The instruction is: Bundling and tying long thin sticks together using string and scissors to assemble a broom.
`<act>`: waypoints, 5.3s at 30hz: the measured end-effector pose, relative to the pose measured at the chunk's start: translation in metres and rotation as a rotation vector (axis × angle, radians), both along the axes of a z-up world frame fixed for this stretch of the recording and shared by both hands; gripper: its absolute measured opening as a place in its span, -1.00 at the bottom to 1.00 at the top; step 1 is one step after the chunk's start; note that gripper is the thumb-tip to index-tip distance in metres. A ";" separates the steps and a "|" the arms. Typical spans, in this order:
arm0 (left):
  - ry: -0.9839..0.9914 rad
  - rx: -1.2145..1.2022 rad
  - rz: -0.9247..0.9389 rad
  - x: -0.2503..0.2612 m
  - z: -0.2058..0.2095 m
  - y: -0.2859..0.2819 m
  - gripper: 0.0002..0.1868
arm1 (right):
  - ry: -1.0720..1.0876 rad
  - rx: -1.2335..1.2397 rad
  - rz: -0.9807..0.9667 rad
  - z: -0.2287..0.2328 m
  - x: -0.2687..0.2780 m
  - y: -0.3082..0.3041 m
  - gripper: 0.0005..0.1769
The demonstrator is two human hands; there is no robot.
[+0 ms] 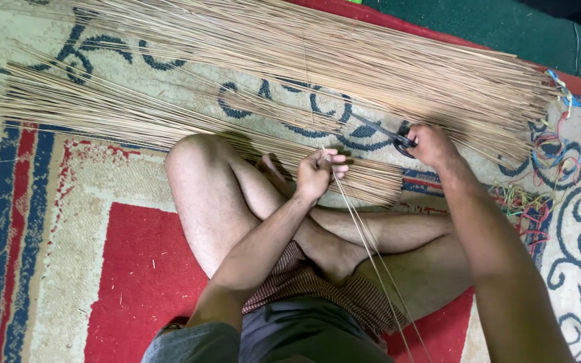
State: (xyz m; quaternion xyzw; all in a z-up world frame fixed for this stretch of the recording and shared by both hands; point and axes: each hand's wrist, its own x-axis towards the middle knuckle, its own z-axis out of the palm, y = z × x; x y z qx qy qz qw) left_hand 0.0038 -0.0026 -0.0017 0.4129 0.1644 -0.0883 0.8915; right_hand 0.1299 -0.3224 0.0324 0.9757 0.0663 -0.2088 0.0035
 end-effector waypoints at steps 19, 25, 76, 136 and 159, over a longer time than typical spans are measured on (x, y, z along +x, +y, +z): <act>-0.003 -0.113 0.253 0.044 0.002 0.066 -0.76 | 0.425 1.067 -0.567 0.099 -0.172 0.128 -0.68; -0.009 -0.141 0.252 0.049 0.073 0.091 -0.71 | 0.047 0.473 -0.094 0.183 -0.147 0.113 -0.73; -1.056 2.004 -0.439 0.019 0.077 0.075 -0.83 | -0.372 0.289 0.052 0.045 -0.168 0.024 -0.84; -0.602 1.842 -0.793 0.044 -0.013 0.081 -0.79 | 0.123 0.543 -0.807 -0.054 -0.112 -0.031 -0.85; -0.676 1.765 -0.736 0.038 -0.009 0.082 -0.78 | -0.066 0.487 -0.298 0.165 -0.185 0.016 -0.30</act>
